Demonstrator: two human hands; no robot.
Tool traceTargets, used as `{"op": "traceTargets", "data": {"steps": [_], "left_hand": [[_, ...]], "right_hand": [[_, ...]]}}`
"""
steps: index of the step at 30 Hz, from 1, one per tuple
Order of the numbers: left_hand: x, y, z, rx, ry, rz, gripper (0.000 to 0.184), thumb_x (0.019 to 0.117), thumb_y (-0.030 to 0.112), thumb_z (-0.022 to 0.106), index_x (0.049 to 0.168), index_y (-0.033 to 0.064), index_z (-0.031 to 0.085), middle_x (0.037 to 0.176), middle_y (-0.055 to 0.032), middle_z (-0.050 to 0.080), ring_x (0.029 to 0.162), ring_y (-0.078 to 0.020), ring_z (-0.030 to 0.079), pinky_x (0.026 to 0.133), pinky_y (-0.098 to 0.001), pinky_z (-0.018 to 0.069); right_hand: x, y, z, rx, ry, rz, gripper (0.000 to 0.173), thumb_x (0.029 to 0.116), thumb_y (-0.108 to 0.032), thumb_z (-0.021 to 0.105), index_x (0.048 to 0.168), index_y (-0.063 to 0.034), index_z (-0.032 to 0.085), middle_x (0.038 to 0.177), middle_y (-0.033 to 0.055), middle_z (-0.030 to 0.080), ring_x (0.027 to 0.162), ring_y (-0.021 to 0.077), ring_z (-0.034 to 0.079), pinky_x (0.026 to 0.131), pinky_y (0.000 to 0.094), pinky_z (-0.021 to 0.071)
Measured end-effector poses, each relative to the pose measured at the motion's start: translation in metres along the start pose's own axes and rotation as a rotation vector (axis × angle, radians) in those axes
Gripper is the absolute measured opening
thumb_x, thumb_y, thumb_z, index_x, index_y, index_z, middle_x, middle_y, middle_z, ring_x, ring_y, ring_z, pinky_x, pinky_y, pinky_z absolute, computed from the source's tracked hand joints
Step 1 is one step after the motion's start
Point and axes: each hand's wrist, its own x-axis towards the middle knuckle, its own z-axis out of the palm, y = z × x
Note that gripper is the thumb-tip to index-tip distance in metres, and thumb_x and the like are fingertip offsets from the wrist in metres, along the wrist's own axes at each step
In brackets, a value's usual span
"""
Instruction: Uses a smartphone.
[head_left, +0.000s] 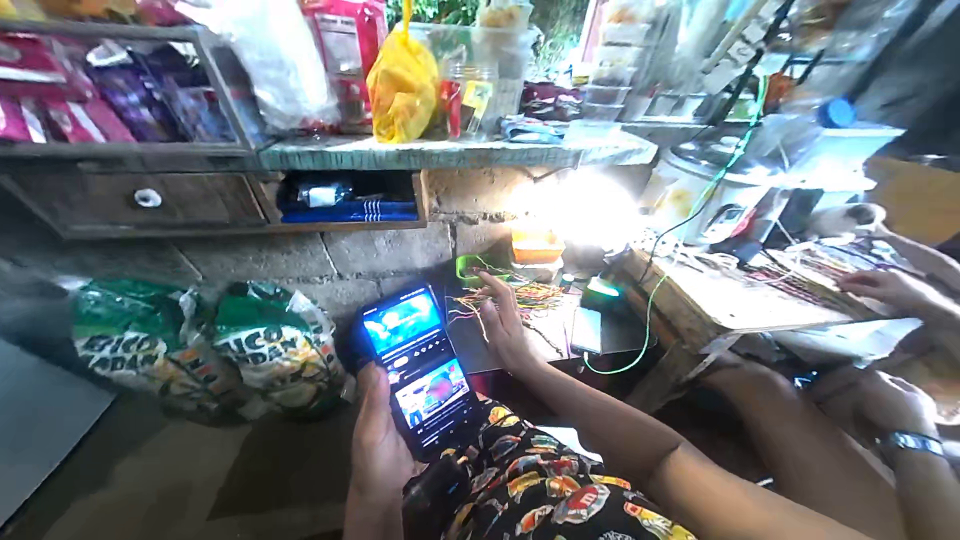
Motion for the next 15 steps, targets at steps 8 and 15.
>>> {"op": "traceTargets", "data": {"steps": [8,15], "left_hand": [[0.002,0.006,0.008,-0.113,-0.130,-0.034,0.049,0.1003,0.053,0.051,0.135,0.0202,0.062,0.127,-0.0056,0.071,0.118,-0.0191,0.067,0.101,-0.0400,0.0559],[0.010,-0.008,-0.023,-0.045,-0.099,-0.010,0.049,0.1039,0.053,0.044,0.138,0.0230,0.062,0.131,-0.0003,0.069,0.124,-0.0144,0.063,0.107,-0.0374,0.0504]], "right_hand": [[0.009,0.211,-0.096,-0.437,0.178,0.582,0.059,0.0992,-0.031,0.064,0.152,-0.0127,0.046,0.153,0.0238,0.044,0.136,0.0428,0.048,0.109,0.0592,0.0433],[0.000,0.206,-0.196,-0.406,0.351,0.957,0.068,0.0969,-0.014,0.068,0.154,0.0014,0.036,0.158,0.0320,0.031,0.146,0.0430,0.035,0.118,0.0490,0.0345]]}}
